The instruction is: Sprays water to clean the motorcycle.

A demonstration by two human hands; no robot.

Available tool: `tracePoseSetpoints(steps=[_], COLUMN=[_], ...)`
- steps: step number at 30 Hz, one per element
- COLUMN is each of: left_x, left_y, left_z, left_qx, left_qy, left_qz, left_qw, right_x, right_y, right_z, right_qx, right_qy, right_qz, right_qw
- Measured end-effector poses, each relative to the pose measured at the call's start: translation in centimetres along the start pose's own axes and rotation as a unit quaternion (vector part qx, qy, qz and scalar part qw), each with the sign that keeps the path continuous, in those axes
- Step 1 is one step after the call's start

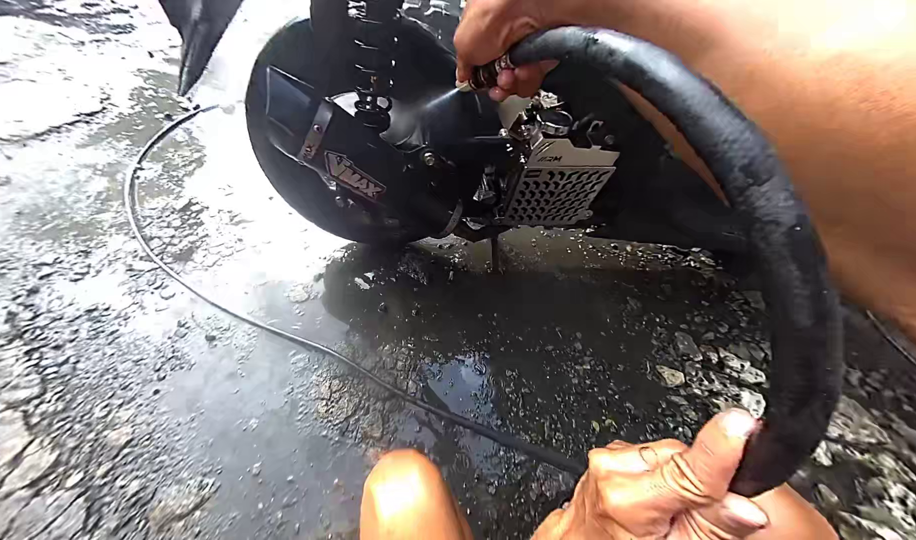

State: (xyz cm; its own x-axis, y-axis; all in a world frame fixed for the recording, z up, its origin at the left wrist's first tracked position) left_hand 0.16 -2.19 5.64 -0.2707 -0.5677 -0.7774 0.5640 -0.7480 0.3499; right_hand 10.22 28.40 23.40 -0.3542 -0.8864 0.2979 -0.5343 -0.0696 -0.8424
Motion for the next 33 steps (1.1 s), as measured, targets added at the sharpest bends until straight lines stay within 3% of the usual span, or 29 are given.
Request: tracePoseSetpoints(steps=[6, 13, 25, 33], left_x=[-1.0, -1.1, -3.9, -3.6], left_y=[-2.2, -2.8, -3.4, -3.6], left_z=[1.1, 1.8, 3.5, 4.3], left_qx=[0.013, 0.064, 0.039, 0.094], left_qy=[-0.019, -0.048, -0.045, -0.061], left_qz=[0.056, 0.127, 0.114, 0.106], left_qw=[0.998, 0.989, 0.992, 0.988], right_x=[-2.6, -4.2, -6.2, -5.5], right_y=[1.0, 3.9, 3.4, 3.7], right_z=[-3.2, -3.8, -3.9, -4.4], right_qx=[0.015, 0.001, -0.043, -0.018], right_qy=[0.051, 0.085, 0.119, 0.129], right_qz=[0.022, 0.019, 0.015, 0.022], right_qw=[0.998, 0.996, 0.992, 0.991])
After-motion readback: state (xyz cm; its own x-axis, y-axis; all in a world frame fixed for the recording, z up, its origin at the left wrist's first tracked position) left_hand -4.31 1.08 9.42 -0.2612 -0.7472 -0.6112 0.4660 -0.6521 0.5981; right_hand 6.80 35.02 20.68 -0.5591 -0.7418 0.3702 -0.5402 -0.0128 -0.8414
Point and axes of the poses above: each hand's wrist, its own x-axis away from the middle knuckle, its own y-axis out of the palm, z = x × y, the point moved 5 cm from there along -x, towards the middle knuckle, and after that the axes turned 4 degrees about -z, right-handed, at the moved point
